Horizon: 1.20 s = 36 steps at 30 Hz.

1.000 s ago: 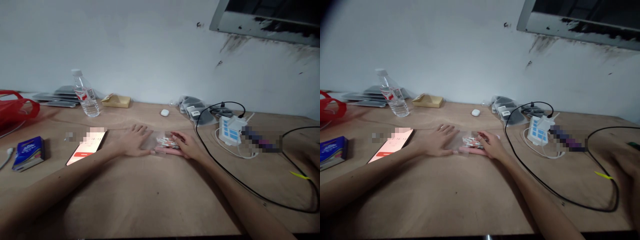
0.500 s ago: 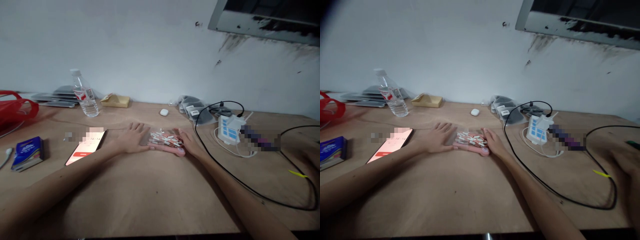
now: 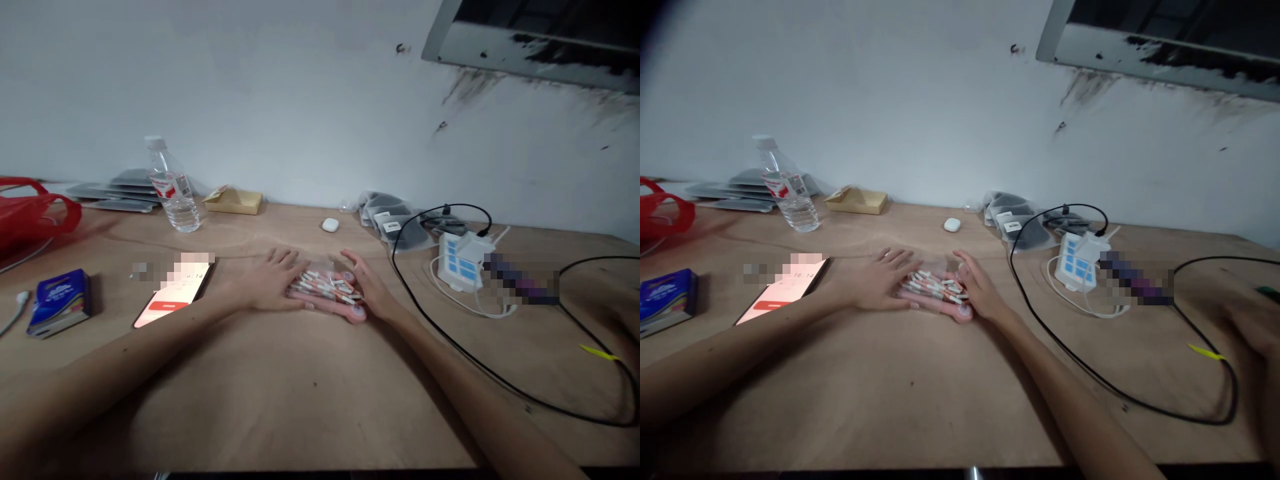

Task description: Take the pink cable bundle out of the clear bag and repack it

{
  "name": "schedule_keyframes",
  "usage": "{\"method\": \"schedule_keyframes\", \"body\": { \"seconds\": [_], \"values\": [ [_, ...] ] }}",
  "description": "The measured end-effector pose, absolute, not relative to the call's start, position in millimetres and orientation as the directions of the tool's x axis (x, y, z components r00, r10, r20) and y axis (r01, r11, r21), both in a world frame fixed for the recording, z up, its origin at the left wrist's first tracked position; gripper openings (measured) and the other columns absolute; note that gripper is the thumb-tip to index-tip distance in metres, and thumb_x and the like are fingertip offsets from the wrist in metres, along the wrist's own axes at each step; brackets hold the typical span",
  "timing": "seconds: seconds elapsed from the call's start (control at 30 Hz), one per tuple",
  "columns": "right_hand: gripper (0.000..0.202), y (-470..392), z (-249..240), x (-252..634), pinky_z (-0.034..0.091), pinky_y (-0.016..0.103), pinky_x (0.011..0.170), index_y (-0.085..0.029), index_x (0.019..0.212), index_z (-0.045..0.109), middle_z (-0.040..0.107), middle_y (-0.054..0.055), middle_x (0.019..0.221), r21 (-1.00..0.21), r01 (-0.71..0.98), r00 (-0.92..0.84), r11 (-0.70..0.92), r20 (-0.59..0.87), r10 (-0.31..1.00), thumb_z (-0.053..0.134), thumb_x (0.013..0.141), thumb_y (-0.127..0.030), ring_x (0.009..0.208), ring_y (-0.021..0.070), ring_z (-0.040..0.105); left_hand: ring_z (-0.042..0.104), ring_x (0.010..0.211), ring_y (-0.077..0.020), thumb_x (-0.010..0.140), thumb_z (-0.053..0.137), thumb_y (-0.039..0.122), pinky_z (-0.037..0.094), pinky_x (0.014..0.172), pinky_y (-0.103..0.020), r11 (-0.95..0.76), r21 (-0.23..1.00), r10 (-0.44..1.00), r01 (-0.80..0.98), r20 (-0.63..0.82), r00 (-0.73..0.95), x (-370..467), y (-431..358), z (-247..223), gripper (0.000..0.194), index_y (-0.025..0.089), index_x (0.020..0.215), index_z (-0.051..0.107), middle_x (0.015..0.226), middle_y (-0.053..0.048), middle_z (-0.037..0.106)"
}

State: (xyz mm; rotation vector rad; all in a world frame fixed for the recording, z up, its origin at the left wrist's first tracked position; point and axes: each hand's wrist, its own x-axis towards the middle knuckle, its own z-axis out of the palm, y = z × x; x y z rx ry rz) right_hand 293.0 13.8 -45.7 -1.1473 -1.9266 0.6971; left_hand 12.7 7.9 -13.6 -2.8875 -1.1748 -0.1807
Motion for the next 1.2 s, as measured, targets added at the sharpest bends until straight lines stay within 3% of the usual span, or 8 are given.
{"method": "schedule_keyframes", "body": {
  "seconds": [0.1,0.2,0.3,0.57,0.83,1.07,1.2],
  "values": [
    [0.088,13,-35,309,0.026,0.056,0.120,-0.022,0.152,0.037,0.037,0.015,0.160,-0.683,0.502,-0.454,0.531,0.315,0.833,0.048,0.086,-0.079,0.148,0.0351,0.033,0.030,0.145,-0.0410,0.088,0.034,0.082,0.021,0.116,-0.055,-0.700,0.020,0.710,0.714,0.123,0.693,7,13,-12,0.092,0.017,0.153,0.033,0.156,-0.021,0.037],
    [0.093,12,-27,317,0.034,0.058,0.116,-0.025,0.153,0.037,0.043,0.014,0.157,-0.665,0.505,-0.587,0.550,0.202,0.784,0.070,0.078,-0.069,0.143,0.0391,0.041,0.034,0.142,-0.0413,0.087,0.035,0.083,0.023,0.114,-0.055,-0.678,0.026,0.730,0.735,0.140,0.669,3,17,-10,0.093,0.016,0.151,0.036,0.153,-0.022,0.041],
    [0.089,14,-23,319,0.040,0.055,0.113,-0.028,0.151,0.040,0.050,0.009,0.153,-0.661,0.487,-0.656,0.571,0.155,0.739,0.078,0.077,-0.057,0.138,0.0368,0.049,0.036,0.140,-0.0407,0.088,0.033,0.083,0.024,0.113,-0.056,-0.677,0.031,0.730,0.735,0.152,0.666,2,17,-9,0.090,0.017,0.150,0.038,0.151,-0.021,0.043],
    [0.087,15,-29,318,0.046,0.056,0.109,-0.028,0.154,0.038,0.053,0.010,0.150,-0.650,0.552,-0.577,0.523,0.155,0.802,0.076,0.080,-0.054,0.134,0.0373,0.053,0.031,0.143,-0.0442,0.090,0.030,0.080,0.021,0.113,-0.060,-0.690,-0.036,0.715,0.723,0.117,0.689,4,14,-12,0.090,0.014,0.152,0.033,0.153,-0.024,0.039],
    [0.079,7,-28,302,0.052,0.052,0.104,-0.026,0.151,0.042,0.055,0.010,0.149,-0.654,0.514,-0.602,0.556,0.187,0.776,0.072,0.083,-0.056,0.133,0.0369,0.054,0.028,0.145,-0.0448,0.089,0.033,0.080,0.022,0.113,-0.061,-0.688,0.001,0.722,0.725,0.097,0.685,14,1,-12,0.090,0.017,0.154,0.030,0.158,-0.023,0.033],
    [0.083,23,-38,324,0.034,0.060,0.116,-0.030,0.150,0.045,0.046,0.011,0.156,-0.510,0.592,-0.603,0.624,0.234,0.763,0.076,0.079,-0.058,0.143,0.0363,0.042,0.026,0.147,-0.0431,0.089,0.037,0.079,0.021,0.115,-0.059,-0.686,-0.001,0.725,0.727,0.069,0.685,13,2,-8,0.092,0.016,0.156,0.027,0.159,-0.022,0.033],
    [0.083,25,-43,323,0.030,0.061,0.117,-0.031,0.152,0.043,0.041,0.012,0.159,-0.473,0.628,-0.606,0.618,0.201,0.770,0.072,0.081,-0.062,0.146,0.0365,0.036,0.025,0.147,-0.0445,0.090,0.039,0.076,0.020,0.115,-0.061,-0.672,-0.019,0.738,0.740,0.058,0.672,15,-1,-7,0.091,0.013,0.155,0.029,0.158,-0.025,0.033]
  ]
}}
